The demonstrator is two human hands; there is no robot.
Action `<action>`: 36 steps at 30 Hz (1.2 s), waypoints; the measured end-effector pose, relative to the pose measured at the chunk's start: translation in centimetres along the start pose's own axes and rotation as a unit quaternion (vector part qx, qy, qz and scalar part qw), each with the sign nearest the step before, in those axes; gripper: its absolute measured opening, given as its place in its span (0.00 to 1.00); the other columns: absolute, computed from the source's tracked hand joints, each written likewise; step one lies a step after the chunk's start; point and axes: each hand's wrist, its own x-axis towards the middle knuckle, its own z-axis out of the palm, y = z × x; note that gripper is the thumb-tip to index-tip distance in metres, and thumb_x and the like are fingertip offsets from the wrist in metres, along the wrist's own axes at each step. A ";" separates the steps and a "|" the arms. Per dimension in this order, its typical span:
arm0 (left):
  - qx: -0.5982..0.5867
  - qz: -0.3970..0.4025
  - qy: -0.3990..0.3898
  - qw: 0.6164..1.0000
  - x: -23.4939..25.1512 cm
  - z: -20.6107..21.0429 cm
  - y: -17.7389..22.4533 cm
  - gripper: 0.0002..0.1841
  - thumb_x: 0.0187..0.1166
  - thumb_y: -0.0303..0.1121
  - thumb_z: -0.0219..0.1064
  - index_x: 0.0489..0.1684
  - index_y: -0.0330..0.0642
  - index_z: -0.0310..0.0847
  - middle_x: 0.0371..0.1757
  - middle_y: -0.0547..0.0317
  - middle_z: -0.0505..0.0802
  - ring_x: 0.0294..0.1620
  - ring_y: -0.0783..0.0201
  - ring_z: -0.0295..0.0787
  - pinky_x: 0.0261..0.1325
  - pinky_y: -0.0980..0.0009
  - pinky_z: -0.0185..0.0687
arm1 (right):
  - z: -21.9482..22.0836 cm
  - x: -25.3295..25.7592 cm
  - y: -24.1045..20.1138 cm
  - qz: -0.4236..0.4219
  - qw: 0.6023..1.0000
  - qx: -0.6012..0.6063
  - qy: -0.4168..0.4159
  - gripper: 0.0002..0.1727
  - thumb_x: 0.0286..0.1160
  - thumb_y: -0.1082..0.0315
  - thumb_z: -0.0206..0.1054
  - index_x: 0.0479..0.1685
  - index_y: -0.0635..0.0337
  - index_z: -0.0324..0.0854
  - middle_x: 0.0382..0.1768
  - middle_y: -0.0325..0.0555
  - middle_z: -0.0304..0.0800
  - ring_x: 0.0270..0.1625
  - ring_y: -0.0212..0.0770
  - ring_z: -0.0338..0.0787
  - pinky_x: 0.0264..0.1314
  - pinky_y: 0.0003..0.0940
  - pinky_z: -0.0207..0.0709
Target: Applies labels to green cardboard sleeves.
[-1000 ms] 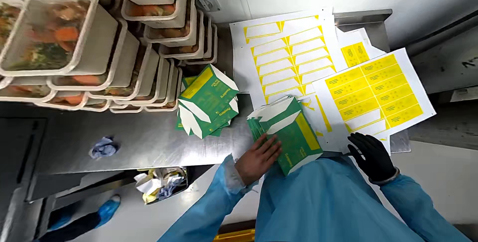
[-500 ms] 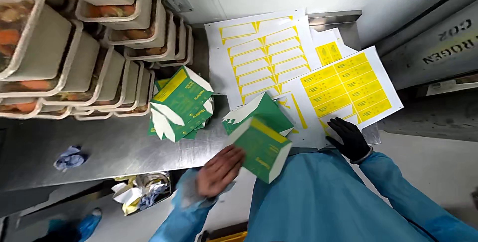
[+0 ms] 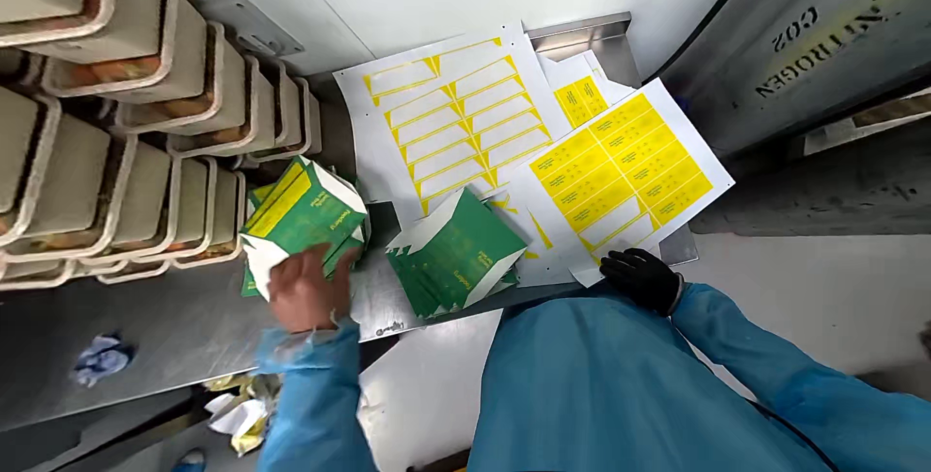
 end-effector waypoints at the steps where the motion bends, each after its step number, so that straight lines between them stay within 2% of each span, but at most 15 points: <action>1: -0.046 -0.004 -0.001 0.999 -1.2 0.4 3.3 0.25 0.86 0.48 0.65 0.56 0.29 0.88 0.55 0.27 0.91 0.63 0.28 0.86 0.67 0.32 0.77 | -0.2 0.1 -0.1 0.003 1.000 -0.003 0.021 0.14 0.87 0.62 0.59 0.59 0.50 0.89 0.63 0.40 0.93 0.67 0.42 0.91 0.70 0.45 0.82; 3: -0.223 -0.041 -0.087 0.970 -4.7 2.3 11.7 0.23 0.93 0.41 0.53 0.46 0.28 0.89 0.43 0.40 0.95 0.45 0.46 0.95 0.53 0.46 0.89 | -1.6 0.5 -0.5 0.039 0.997 -0.011 0.068 0.14 0.85 0.62 0.60 0.57 0.51 0.89 0.60 0.42 0.95 0.64 0.42 0.92 0.68 0.43 0.83; 4: -0.358 -0.097 -0.193 0.908 -6.3 3.7 16.0 0.29 0.96 0.43 0.41 0.50 0.28 0.87 0.45 0.45 0.96 0.45 0.53 0.96 0.55 0.52 0.92 | -2.6 0.6 -0.6 0.054 0.994 -0.015 0.097 0.14 0.84 0.62 0.61 0.57 0.51 0.89 0.60 0.42 0.95 0.64 0.43 0.92 0.69 0.43 0.82; 5: -0.482 -0.166 -0.300 0.806 -7.4 5.3 19.9 0.37 0.96 0.51 0.31 0.60 0.27 0.83 0.52 0.44 0.96 0.52 0.53 0.96 0.60 0.54 0.91 | -3.7 0.6 -0.7 0.057 0.990 -0.016 0.128 0.13 0.84 0.63 0.62 0.59 0.51 0.88 0.61 0.43 0.94 0.66 0.44 0.90 0.72 0.43 0.80; 6: -0.573 -0.219 -0.372 0.697 -8.1 6.9 22.9 0.43 0.93 0.60 0.27 0.71 0.29 0.77 0.61 0.43 0.93 0.60 0.51 0.93 0.66 0.52 0.88 | -4.7 0.5 -0.7 0.047 0.988 -0.014 0.146 0.14 0.84 0.64 0.63 0.62 0.52 0.87 0.64 0.44 0.92 0.69 0.45 0.88 0.75 0.44 0.77; 7: -0.627 -0.263 -0.395 0.618 -8.3 8.2 25.7 0.44 0.90 0.66 0.30 0.76 0.33 0.73 0.65 0.44 0.91 0.64 0.50 0.91 0.68 0.51 0.86 | -5.6 0.3 -0.6 0.029 0.988 -0.009 0.152 0.15 0.84 0.64 0.63 0.64 0.52 0.86 0.66 0.45 0.91 0.72 0.45 0.86 0.77 0.44 0.74; 9: -0.685 -0.309 -0.368 0.548 -8.2 10.2 29.8 0.34 0.90 0.62 0.44 0.77 0.42 0.72 0.64 0.51 0.91 0.63 0.55 0.90 0.66 0.52 0.86 | -6.8 -0.9 -0.5 -0.012 0.991 0.003 0.135 0.16 0.87 0.64 0.60 0.67 0.50 0.84 0.70 0.43 0.88 0.76 0.44 0.82 0.81 0.43 0.70; 12: -0.701 -0.326 -0.298 0.560 -8.5 11.7 32.8 0.23 0.91 0.50 0.56 0.72 0.44 0.75 0.55 0.52 0.94 0.54 0.58 0.94 0.58 0.54 0.91 | -7.3 -2.4 0.1 -0.024 0.996 0.049 0.075 0.15 0.88 0.55 0.59 0.63 0.45 0.87 0.67 0.37 0.90 0.73 0.40 0.84 0.81 0.45 0.70; 14: -0.705 -0.317 -0.271 0.574 -9.2 11.7 34.2 0.20 0.90 0.49 0.58 0.67 0.44 0.78 0.51 0.53 0.94 0.50 0.60 0.94 0.55 0.55 0.92 | -7.7 -1.9 0.3 0.084 0.987 0.127 0.041 0.18 0.87 0.49 0.59 0.55 0.46 0.91 0.56 0.33 0.95 0.64 0.37 0.90 0.77 0.48 0.75; 15: -0.706 -0.312 -0.258 0.581 -9.7 11.6 34.8 0.20 0.90 0.49 0.58 0.65 0.44 0.79 0.50 0.53 0.95 0.49 0.60 0.95 0.54 0.56 0.93 | -8.1 -1.0 0.0 0.159 0.973 0.162 0.042 0.20 0.87 0.49 0.59 0.56 0.49 0.91 0.56 0.36 0.96 0.62 0.40 0.91 0.74 0.49 0.78; 18: -0.710 -0.272 -0.211 0.614 -11.4 11.0 36.5 0.18 0.89 0.48 0.60 0.58 0.45 0.85 0.45 0.56 0.95 0.44 0.62 0.95 0.49 0.59 0.94 | -8.8 2.6 -1.2 0.325 0.913 0.228 0.098 0.25 0.82 0.47 0.66 0.71 0.50 0.84 0.68 0.41 0.89 0.73 0.44 0.85 0.75 0.49 0.77; 21: -0.712 -0.211 -0.162 0.649 -12.2 10.3 38.1 0.15 0.88 0.44 0.64 0.60 0.44 0.83 0.46 0.55 0.95 0.44 0.62 0.95 0.51 0.59 0.94 | -7.3 4.5 -1.5 0.314 0.891 0.237 0.227 0.24 0.74 0.53 0.76 0.67 0.54 0.87 0.67 0.42 0.91 0.72 0.42 0.86 0.75 0.44 0.79; 24: -0.698 -0.185 -0.145 0.676 -12.4 9.4 39.2 0.14 0.86 0.44 0.65 0.54 0.43 0.86 0.42 0.54 0.95 0.40 0.62 0.94 0.46 0.61 0.94 | -7.0 4.7 -1.7 0.309 0.879 0.232 0.279 0.19 0.71 0.59 0.79 0.60 0.54 0.91 0.62 0.43 0.93 0.66 0.40 0.89 0.69 0.39 0.83; 30: -0.683 -0.168 -0.133 0.698 -12.9 9.0 40.8 0.11 0.81 0.43 0.72 0.47 0.45 0.90 0.37 0.59 0.95 0.35 0.67 0.93 0.41 0.68 0.92 | -8.6 3.9 -1.4 0.324 0.865 0.271 0.272 0.11 0.71 0.62 0.77 0.47 0.56 0.93 0.47 0.41 0.96 0.50 0.34 0.93 0.52 0.30 0.87; 36: -0.671 -0.143 -0.146 0.713 -12.6 8.3 40.9 0.10 0.81 0.41 0.73 0.46 0.45 0.92 0.35 0.56 0.95 0.31 0.65 0.93 0.36 0.67 0.93 | -9.6 3.3 0.0 0.312 0.838 0.366 0.257 0.07 0.75 0.65 0.75 0.41 0.58 0.95 0.39 0.38 0.97 0.41 0.29 0.93 0.47 0.27 0.89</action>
